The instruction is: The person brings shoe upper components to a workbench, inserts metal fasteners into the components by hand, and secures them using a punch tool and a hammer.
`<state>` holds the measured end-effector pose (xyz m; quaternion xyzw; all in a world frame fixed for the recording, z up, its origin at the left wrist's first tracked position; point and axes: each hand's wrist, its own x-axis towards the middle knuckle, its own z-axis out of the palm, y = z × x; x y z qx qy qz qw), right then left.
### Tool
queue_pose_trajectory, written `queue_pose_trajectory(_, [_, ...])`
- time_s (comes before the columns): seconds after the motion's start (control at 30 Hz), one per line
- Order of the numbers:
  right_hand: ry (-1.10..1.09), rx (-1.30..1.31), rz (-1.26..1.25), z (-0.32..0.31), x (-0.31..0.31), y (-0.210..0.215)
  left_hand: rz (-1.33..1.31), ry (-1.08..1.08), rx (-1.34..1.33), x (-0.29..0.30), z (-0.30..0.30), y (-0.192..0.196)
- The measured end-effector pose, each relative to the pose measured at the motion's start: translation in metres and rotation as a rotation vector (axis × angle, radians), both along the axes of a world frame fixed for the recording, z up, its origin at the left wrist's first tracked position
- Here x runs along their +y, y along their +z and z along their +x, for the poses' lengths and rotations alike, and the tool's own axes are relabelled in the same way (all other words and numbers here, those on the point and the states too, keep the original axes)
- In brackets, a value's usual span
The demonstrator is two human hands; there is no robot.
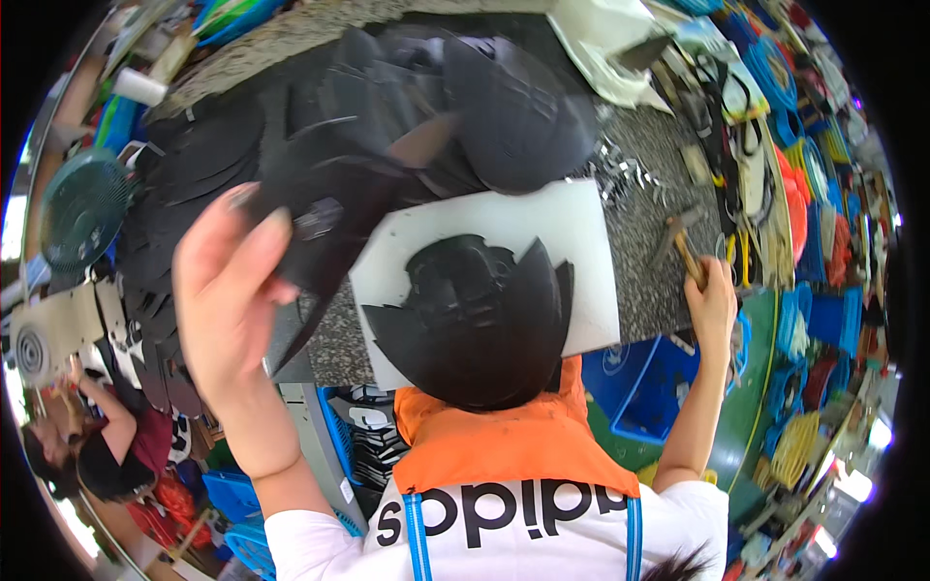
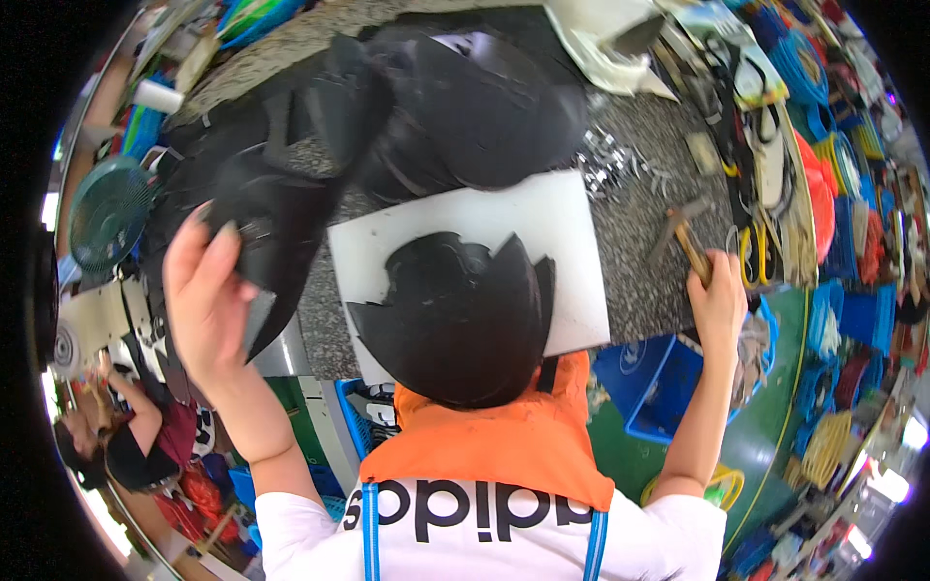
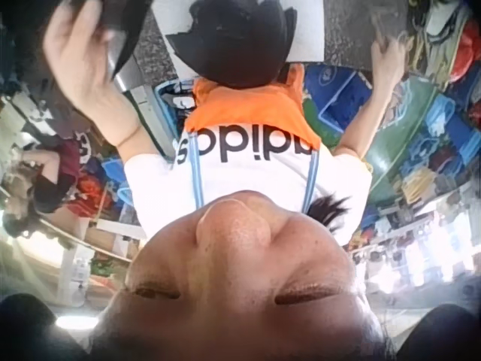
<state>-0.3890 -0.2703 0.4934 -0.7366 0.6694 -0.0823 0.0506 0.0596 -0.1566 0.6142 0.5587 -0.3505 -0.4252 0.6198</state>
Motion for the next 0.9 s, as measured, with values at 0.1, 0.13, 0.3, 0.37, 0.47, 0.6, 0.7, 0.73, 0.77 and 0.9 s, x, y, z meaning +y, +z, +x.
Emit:
queue_pose_trajectory(0.1, [0.03, -0.041, -0.055, -0.004, 0.007, -0.003, 0.09, -0.118, 0.176, -0.025, 0.002, -0.015])
queue_pose_trajectory(0.13, [0.022, -0.052, -0.051, -0.003, 0.007, -0.004, 0.091, -0.18, 0.221, -0.027, 0.007, -0.02])
queue_pose_trajectory(0.3, [0.042, -0.054, -0.039, 0.002, 0.009, 0.005, 0.112, -0.238, 0.248, -0.026, 0.009, -0.013])
queue_pose_trajectory(0.37, [0.047, -0.043, -0.05, 0.01, 0.009, 0.011, 0.12, -0.247, 0.175, -0.025, 0.01, -0.007])
queue_pose_trajectory(0.47, [0.071, -0.324, -0.07, 0.009, 0.004, 0.004, -0.106, -0.225, -0.432, -0.018, -0.001, 0.007])
queue_pose_trajectory(0.6, [-0.051, -0.8, 0.208, 0.062, 0.009, 0.051, -0.367, -0.298, -1.065, -0.011, 0.01, -0.043])
queue_pose_trajectory(0.7, [0.212, -0.921, 0.401, 0.102, 0.007, 0.07, -0.316, -0.258, -1.379, 0.01, 0.019, -0.113])
queue_pose_trajectory(0.73, [0.322, -0.772, 0.433, 0.118, 0.003, 0.071, -0.322, -0.258, -1.443, 0.018, 0.019, -0.125])
queue_pose_trajectory(0.77, [0.541, -0.694, 0.438, 0.14, -0.002, 0.073, -0.317, -0.256, -1.436, 0.022, 0.018, -0.126])
queue_pose_trajectory(0.9, [1.051, -0.405, 0.398, 0.209, -0.014, 0.055, -0.319, -0.254, -1.519, 0.03, 0.012, -0.128])
